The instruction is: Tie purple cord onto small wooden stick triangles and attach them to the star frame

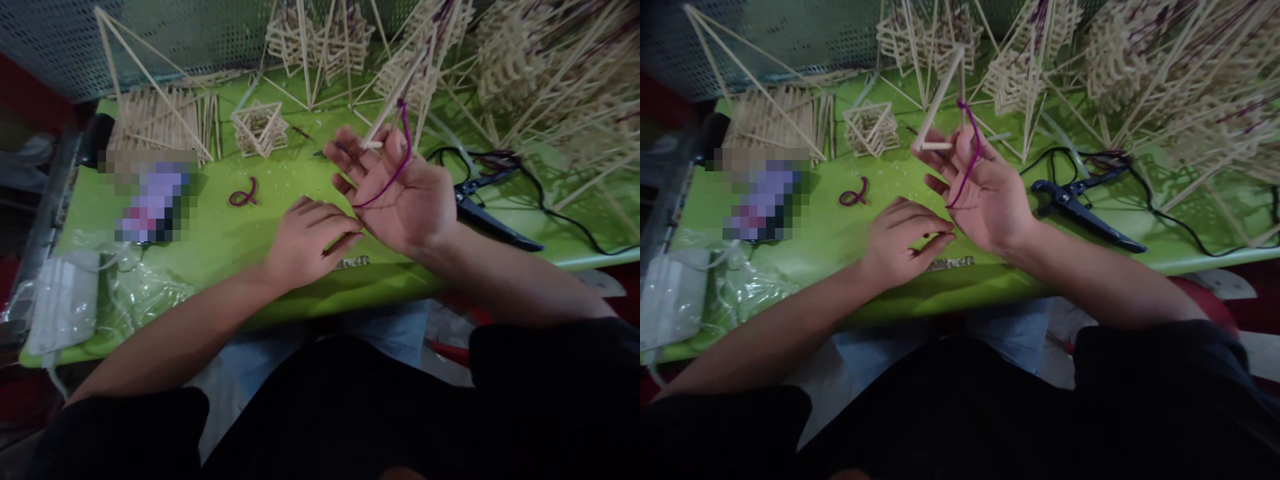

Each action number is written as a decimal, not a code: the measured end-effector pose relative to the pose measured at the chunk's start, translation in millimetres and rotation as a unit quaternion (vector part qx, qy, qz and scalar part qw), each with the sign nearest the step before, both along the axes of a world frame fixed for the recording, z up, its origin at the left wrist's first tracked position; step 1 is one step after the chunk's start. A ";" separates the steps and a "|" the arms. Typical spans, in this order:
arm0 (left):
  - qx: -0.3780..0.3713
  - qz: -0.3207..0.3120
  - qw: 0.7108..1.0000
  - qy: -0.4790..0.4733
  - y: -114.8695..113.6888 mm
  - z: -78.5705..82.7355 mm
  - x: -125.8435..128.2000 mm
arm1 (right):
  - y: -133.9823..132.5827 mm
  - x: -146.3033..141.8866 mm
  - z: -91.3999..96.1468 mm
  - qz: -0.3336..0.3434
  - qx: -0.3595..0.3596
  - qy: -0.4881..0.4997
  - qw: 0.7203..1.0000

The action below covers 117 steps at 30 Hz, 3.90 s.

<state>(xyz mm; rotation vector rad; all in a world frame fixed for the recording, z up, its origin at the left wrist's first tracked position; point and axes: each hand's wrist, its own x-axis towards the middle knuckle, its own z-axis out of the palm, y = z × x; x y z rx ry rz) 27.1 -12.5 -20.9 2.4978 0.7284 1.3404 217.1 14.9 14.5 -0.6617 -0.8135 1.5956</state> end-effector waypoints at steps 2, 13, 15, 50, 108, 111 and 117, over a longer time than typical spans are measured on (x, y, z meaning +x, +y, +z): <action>0.026 -0.004 1.000 -0.004 -3.7 -0.6 4.8 | -2.8 -5.0 -3.2 -0.002 0.002 0.014 1.000; -0.050 0.037 0.996 0.067 -6.9 -1.0 6.0 | -9.2 -13.0 -15.2 -0.048 0.024 -0.068 0.996; -0.074 0.044 0.993 0.075 -5.6 -0.3 4.1 | -8.2 -12.0 -16.1 -0.051 0.015 -0.070 0.996; -0.181 0.111 0.950 -0.229 31.6 -8.2 -39.3 | -4.9 4.1 -19.1 -0.076 0.080 -0.143 0.983; -0.369 -0.037 0.894 -0.251 44.4 -15.5 -44.5 | -9.0 2.5 -14.6 0.022 0.010 -0.117 0.993; -0.344 -0.009 0.913 -0.217 33.3 -12.1 -37.3 | -6.6 1.4 -16.5 0.019 0.016 -0.118 0.993; -0.279 0.057 0.924 -0.254 36.0 -4.9 -37.3 | -2.1 2.9 -23.2 0.059 0.019 -0.196 0.979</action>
